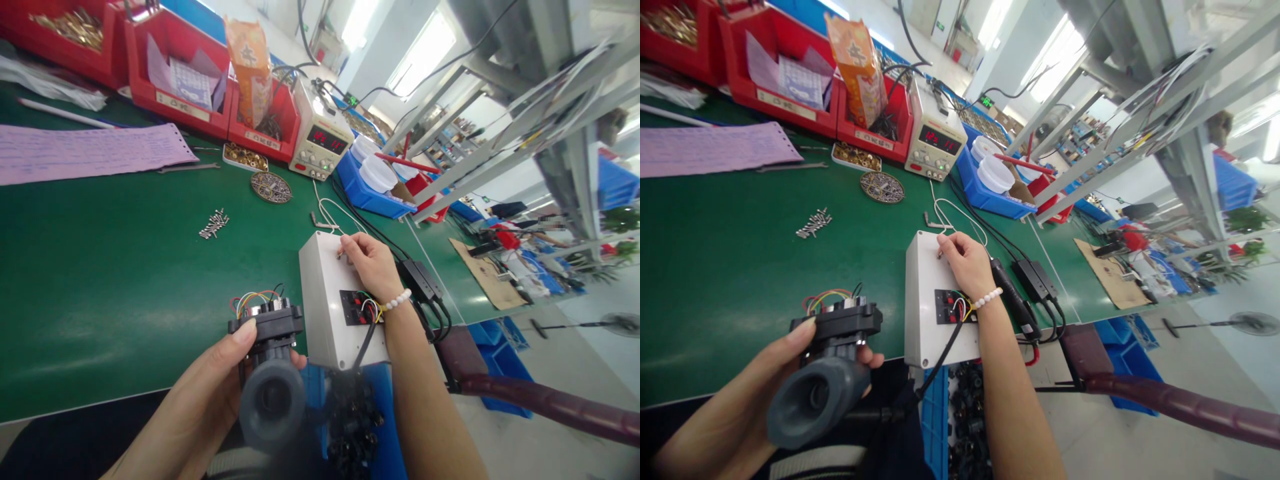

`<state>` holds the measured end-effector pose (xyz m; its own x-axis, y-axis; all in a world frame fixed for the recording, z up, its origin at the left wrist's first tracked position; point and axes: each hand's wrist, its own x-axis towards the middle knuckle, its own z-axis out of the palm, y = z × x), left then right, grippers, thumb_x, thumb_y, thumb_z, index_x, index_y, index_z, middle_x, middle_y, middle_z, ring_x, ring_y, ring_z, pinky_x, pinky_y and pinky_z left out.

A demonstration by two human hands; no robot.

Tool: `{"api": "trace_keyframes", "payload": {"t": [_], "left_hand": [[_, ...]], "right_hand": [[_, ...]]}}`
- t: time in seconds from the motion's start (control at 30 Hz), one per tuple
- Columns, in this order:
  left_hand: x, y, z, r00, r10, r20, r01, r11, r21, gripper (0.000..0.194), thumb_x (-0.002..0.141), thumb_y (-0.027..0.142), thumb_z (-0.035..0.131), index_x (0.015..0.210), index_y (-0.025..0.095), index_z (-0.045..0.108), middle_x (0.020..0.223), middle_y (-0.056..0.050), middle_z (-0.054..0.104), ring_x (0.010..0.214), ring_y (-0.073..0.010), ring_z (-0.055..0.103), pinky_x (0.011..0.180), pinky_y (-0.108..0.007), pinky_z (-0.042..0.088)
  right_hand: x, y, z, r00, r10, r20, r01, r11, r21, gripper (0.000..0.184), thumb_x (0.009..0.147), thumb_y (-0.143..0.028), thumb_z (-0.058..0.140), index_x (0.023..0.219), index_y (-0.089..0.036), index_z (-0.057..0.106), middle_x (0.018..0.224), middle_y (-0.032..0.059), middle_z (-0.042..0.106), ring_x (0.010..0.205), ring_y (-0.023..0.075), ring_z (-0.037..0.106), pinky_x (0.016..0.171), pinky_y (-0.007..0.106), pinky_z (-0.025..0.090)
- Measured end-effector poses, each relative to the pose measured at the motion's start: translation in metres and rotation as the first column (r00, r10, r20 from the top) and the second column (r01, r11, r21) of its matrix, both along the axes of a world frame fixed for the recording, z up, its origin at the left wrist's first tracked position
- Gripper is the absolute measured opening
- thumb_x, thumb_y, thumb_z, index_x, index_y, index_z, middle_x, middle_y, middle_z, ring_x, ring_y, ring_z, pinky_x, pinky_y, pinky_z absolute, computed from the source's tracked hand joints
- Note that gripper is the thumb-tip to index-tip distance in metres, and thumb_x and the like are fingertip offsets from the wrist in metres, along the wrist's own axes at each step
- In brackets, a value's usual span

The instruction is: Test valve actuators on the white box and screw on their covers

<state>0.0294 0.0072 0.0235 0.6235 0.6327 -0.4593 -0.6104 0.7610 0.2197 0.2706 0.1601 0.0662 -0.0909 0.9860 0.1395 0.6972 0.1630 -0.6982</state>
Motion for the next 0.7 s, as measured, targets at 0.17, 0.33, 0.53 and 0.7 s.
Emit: {"api": "trace_keyframes", "payload": {"t": [0.17,0.33,0.53,0.7], "left_hand": [[-0.0002,0.0008,0.0030,1.000,0.001,-0.021,-0.002,1.000,-0.019,0.044,0.091,0.055,0.065,0.107,0.016,0.080,0.108,-0.010,0.081,0.100,-0.0252,0.075,0.088,-0.031,0.060],[-0.0005,0.0003,0.0008,0.999,-0.026,0.043,0.028,0.999,-0.036,0.048,0.090,0.057,0.065,0.109,0.015,0.079,0.107,-0.011,0.081,0.093,-0.0235,0.074,0.086,-0.029,0.059],[-0.0014,0.0005,-0.0009,0.999,-0.019,0.033,0.019,1.000,-0.007,0.046,0.088,0.057,0.068,0.110,0.019,0.079,0.108,-0.009,0.081,0.091,-0.0238,0.074,0.082,-0.030,0.060],[-0.0013,0.0007,0.0006,0.999,-0.025,0.042,0.026,0.999,-0.022,0.045,0.090,0.056,0.066,0.108,0.018,0.080,0.104,-0.009,0.081,0.088,-0.0226,0.074,0.081,-0.029,0.060]], "right_hand": [[0.0007,0.0005,-0.0002,1.000,0.000,-0.001,0.000,1.000,-0.003,0.051,0.087,-0.067,0.058,0.070,-0.019,0.063,0.062,0.0003,0.055,0.057,0.0142,0.045,0.057,0.027,0.035],[0.0000,0.0003,0.0004,1.000,0.003,0.002,-0.003,1.000,-0.001,0.051,0.087,-0.067,0.059,0.070,-0.019,0.063,0.062,0.0003,0.056,0.058,0.0142,0.046,0.058,0.027,0.035],[-0.0006,-0.0003,0.0007,1.000,0.000,0.003,0.000,1.000,-0.001,0.051,0.087,-0.066,0.059,0.070,-0.019,0.063,0.061,0.0001,0.054,0.057,0.0143,0.044,0.057,0.027,0.034],[0.0002,-0.0001,0.0001,1.000,-0.001,0.001,0.001,1.000,-0.004,0.052,0.087,-0.068,0.058,0.070,-0.019,0.063,0.061,0.0004,0.054,0.057,0.0142,0.044,0.057,0.027,0.034]]}}
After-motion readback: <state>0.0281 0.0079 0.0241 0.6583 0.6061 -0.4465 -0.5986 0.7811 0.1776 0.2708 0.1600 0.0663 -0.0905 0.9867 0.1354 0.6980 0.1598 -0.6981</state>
